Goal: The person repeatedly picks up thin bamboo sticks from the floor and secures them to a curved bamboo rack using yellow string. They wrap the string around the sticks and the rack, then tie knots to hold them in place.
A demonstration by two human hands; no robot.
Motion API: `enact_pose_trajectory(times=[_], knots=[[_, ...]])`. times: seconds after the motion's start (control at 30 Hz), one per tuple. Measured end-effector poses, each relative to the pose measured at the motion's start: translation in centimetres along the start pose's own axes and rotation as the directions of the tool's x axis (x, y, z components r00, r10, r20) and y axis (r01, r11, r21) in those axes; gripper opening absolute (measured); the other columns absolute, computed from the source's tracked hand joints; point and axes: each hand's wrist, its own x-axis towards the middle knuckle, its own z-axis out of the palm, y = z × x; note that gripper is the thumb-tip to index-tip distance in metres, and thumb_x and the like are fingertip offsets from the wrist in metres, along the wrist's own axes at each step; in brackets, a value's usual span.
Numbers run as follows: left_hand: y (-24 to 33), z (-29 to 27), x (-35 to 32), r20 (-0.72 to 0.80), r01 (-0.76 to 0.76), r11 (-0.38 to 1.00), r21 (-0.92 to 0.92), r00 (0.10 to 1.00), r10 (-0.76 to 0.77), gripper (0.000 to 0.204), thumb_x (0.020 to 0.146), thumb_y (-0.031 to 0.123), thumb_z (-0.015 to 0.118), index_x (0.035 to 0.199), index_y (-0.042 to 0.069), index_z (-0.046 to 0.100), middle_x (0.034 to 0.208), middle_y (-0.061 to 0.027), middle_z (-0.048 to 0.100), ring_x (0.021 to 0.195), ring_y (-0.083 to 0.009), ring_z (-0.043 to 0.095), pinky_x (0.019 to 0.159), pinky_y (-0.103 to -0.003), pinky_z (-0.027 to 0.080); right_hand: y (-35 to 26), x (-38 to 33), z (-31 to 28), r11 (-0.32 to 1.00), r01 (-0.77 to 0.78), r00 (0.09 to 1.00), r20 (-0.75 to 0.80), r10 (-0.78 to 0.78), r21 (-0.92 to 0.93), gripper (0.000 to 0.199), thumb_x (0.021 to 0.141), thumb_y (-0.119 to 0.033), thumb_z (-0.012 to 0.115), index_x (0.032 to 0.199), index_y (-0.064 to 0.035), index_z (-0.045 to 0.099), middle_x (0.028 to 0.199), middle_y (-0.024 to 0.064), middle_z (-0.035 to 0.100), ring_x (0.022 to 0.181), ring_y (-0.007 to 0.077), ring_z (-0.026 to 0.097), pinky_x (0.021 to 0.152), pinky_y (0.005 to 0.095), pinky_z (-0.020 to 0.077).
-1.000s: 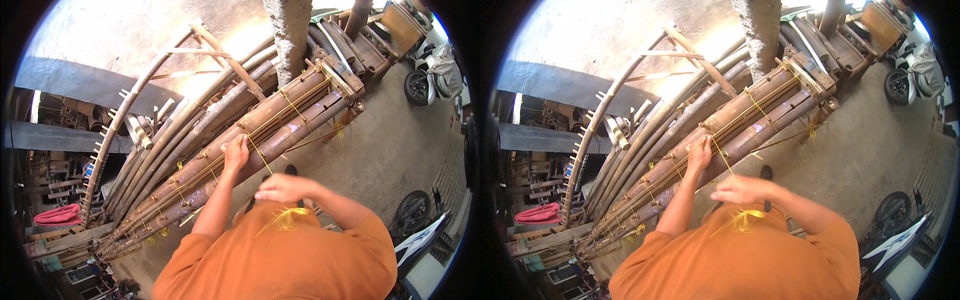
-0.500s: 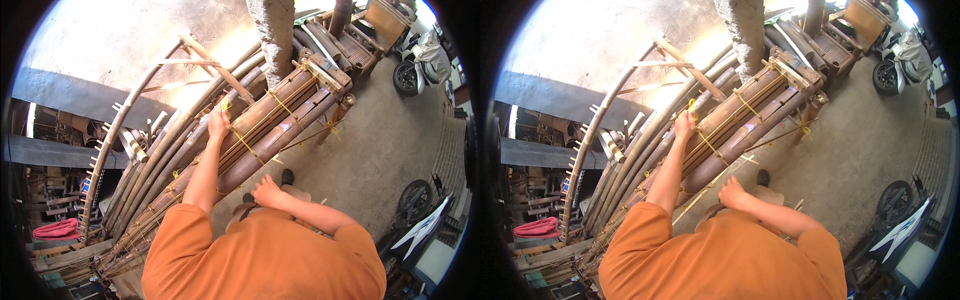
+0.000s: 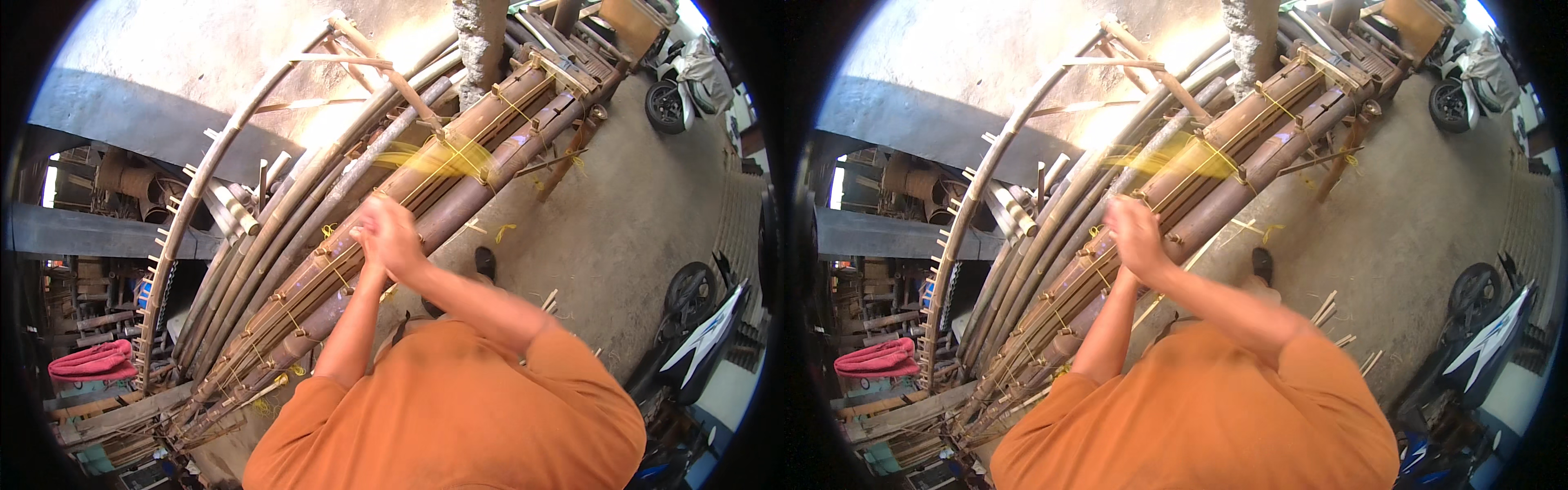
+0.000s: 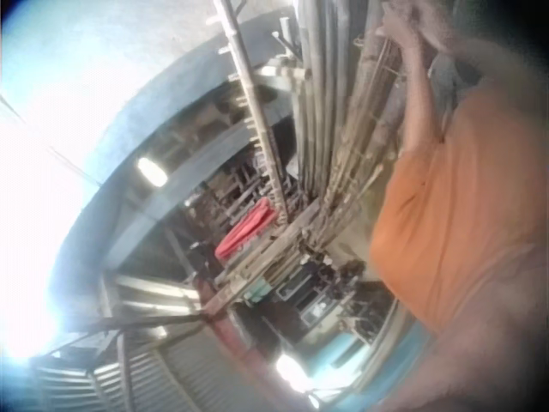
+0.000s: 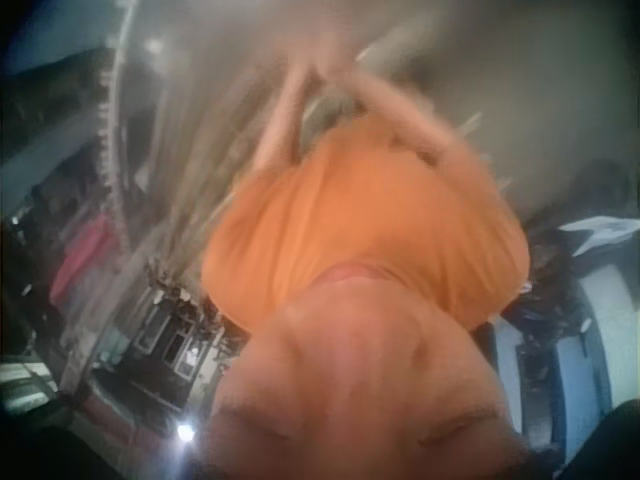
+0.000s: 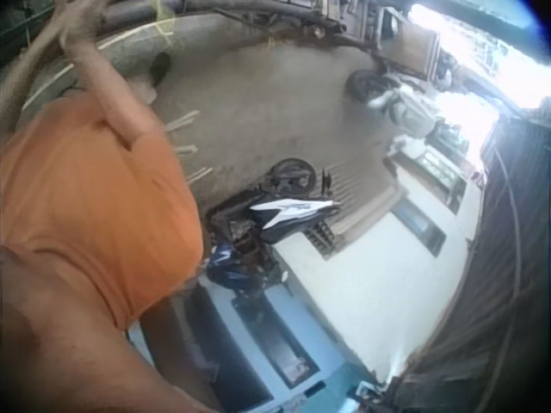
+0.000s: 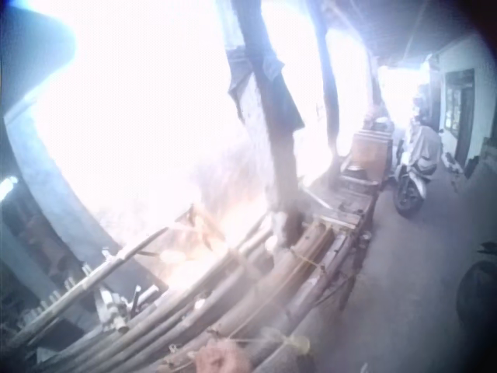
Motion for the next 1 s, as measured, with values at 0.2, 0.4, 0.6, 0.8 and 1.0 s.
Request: enact_pose_trajectory(times=[0.2, 0.4, 0.6, 0.8, 1.0], knots=[[4.3, -3.4, 0.9, 0.260, 0.112, 0.993, 0.043, 0.958, -0.119, 0.032, 0.099, 0.026, 0.047, 0.111, 0.004, 0.066, 0.105, -0.0264, 0.065, 0.105, -0.0425, 0.061, 0.091, -0.047, 0.043, 1.2, 13.0, -5.1, -0.171, 0.405, 0.900, 0.424, -0.095, -0.898, 0.037, 0.097, -0.033, 0.047, 0.086, -0.0033, 0.066, 0.088, 0.0148, 0.069, 0.079, 0.0262, 0.065, 0.074, 0.0399, 0.0495], [-1.3, -1.3, 0.3, 0.160, 0.054, 0.998, 0.031, 0.985, -0.058, 0.034, 0.099, 0.033, 0.048, 0.107, 0.007, 0.069, 0.096, -0.0225, 0.068, 0.096, -0.0399, 0.064, 0.093, -0.047, 0.041, -6.1, 3.7, -5.8, 0.803, 0.227, 0.545, 0.755, 0.364, -0.551, 0.047, 0.102, -0.034, 0.045, 0.069, -0.0018, 0.054, 0.062, 0.0048, 0.052, 0.060, 0.0130, 0.044, 0.062, 0.0331, 0.0439], [2.9, -2.8, 3.9, 0.199, 0.268, 0.908, -0.321, 0.957, -0.212, 0.024, 0.099, 0.019, 0.053, 0.098, 0.004, 0.071, 0.084, -0.0077, 0.071, 0.083, -0.0139, 0.065, 0.080, -0.032, 0.049, 2.5, -2.2, -15.1, 0.479, 0.302, 0.760, 0.512, 0.401, -0.824, 0.044, 0.094, -0.032, 0.051, 0.067, 0.0014, 0.058, 0.067, 0.0250, 0.057, 0.064, 0.0438, 0.056, 0.062, 0.0493, 0.0435], [-1.1, -1.2, 13.3, -0.201, 0.164, 0.985, -0.048, 0.965, -0.170, 0.031, 0.097, 0.026, 0.051, 0.102, 0.000, 0.068, 0.094, -0.0227, 0.069, 0.089, -0.0383, 0.067, 0.078, -0.047, 0.050, 2.8, -3.5, -13.3, 0.107, 0.549, 0.697, 0.525, 0.489, -0.829, 0.023, 0.083, -0.024, 0.059, 0.083, -0.0011, 0.063, 0.082, 0.0203, 0.063, 0.079, 0.0364, 0.061, 0.073, 0.0456, 0.0481], [-2.4, -5.4, 10.1, 0.070, 0.049, 0.997, 0.056, 0.996, -0.053, 0.042, 0.098, 0.037, 0.048, 0.114, 0.002, 0.065, 0.108, -0.0250, 0.066, 0.104, -0.0419, 0.062, 0.091, -0.047, 0.048, 10.5, -8.9, -10.3, 0.529, 0.412, 0.649, 0.646, 0.402, -0.742, 0.032, 0.085, -0.018, 0.061, 0.114, -0.0054, 0.058, 0.109, 0.0123, 0.063, 0.104, 0.0302, 0.059, 0.091, 0.0425, 0.0474]])
